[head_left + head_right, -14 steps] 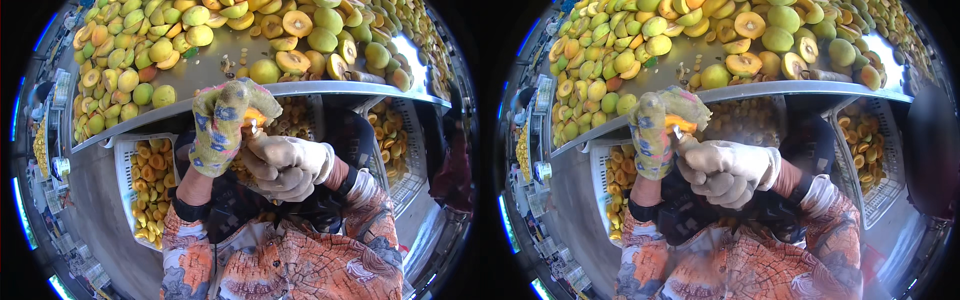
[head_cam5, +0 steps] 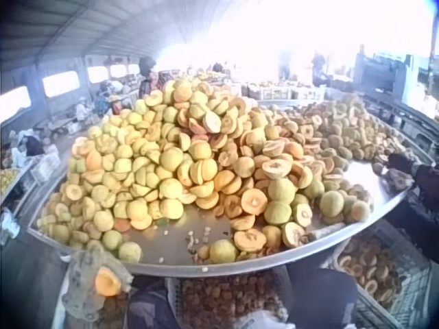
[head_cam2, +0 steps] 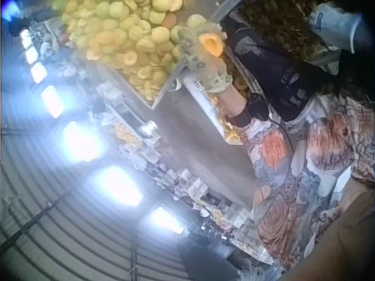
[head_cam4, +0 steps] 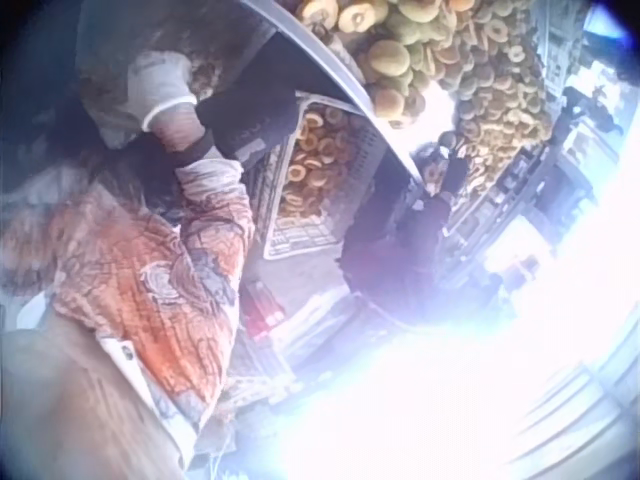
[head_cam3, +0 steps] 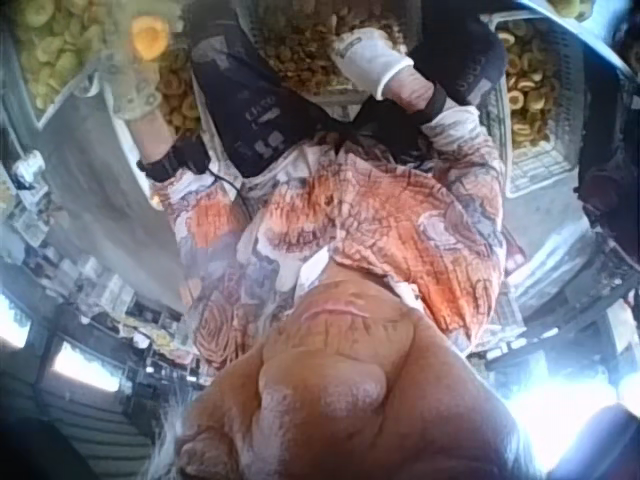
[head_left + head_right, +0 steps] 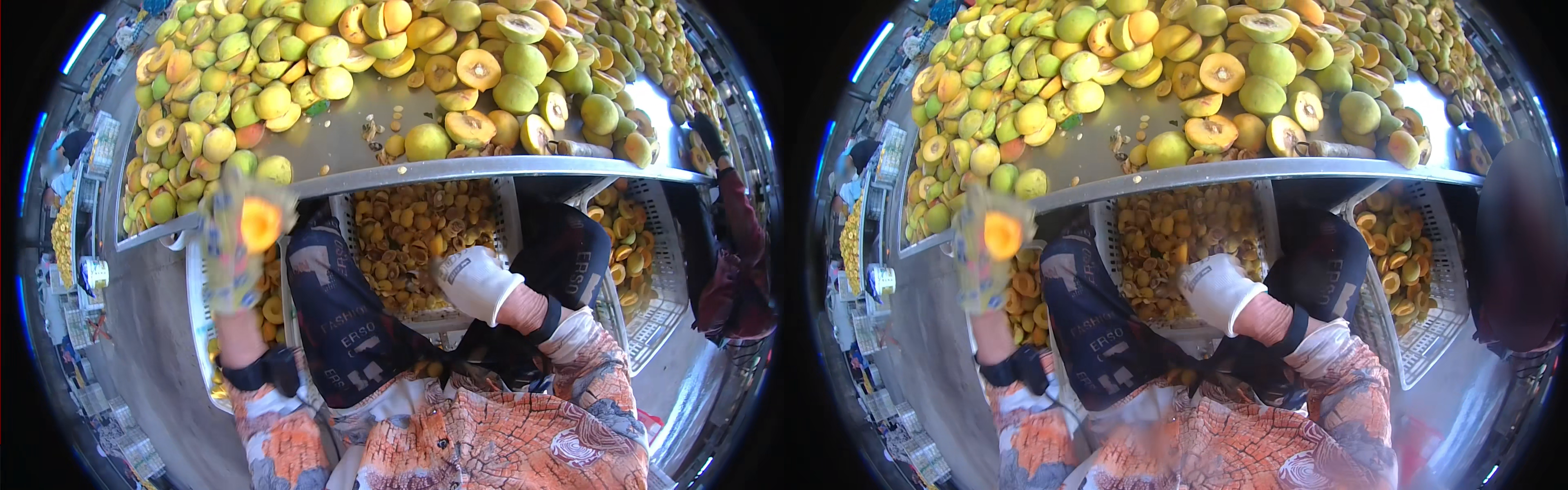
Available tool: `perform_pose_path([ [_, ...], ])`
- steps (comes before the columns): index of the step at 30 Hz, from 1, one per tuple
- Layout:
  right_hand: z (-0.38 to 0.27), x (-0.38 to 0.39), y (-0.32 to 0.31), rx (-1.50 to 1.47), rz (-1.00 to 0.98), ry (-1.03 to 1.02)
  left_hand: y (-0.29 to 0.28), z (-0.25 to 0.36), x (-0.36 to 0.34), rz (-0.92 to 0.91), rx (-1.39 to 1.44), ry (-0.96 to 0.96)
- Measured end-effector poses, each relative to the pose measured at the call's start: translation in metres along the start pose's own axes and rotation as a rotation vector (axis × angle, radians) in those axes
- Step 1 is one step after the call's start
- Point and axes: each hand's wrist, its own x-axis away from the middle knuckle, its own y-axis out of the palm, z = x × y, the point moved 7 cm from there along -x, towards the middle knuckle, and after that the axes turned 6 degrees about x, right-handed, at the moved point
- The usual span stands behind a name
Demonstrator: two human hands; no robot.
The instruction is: Using a hand coring tool to remove pits/cores from halved fruit at a processing table.
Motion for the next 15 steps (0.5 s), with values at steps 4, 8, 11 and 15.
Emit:
perform_pose_path([
  [4, 0.026, 0.006, -0.044, -0.486, 0.274, 0.06, -0.016, -0.039, 0.036, -0.89, -0.179, -0.655],
  [8, 0.015, -0.007, -0.045, -0.483, 0.282, 0.012, -0.023, -0.028, 0.008, -0.437, -0.771, -0.172],
  [11, 0.015, -0.005, -0.037, -0.505, 0.178, 0.035, 0.045, 0.013, -0.027, -0.452, -0.212, -0.334],
  [15, 0.014, -0.007, -0.039, -0.488, 0.215, 0.018, 0.16, 0.062, -0.053, -0.769, 0.148, -0.163],
])
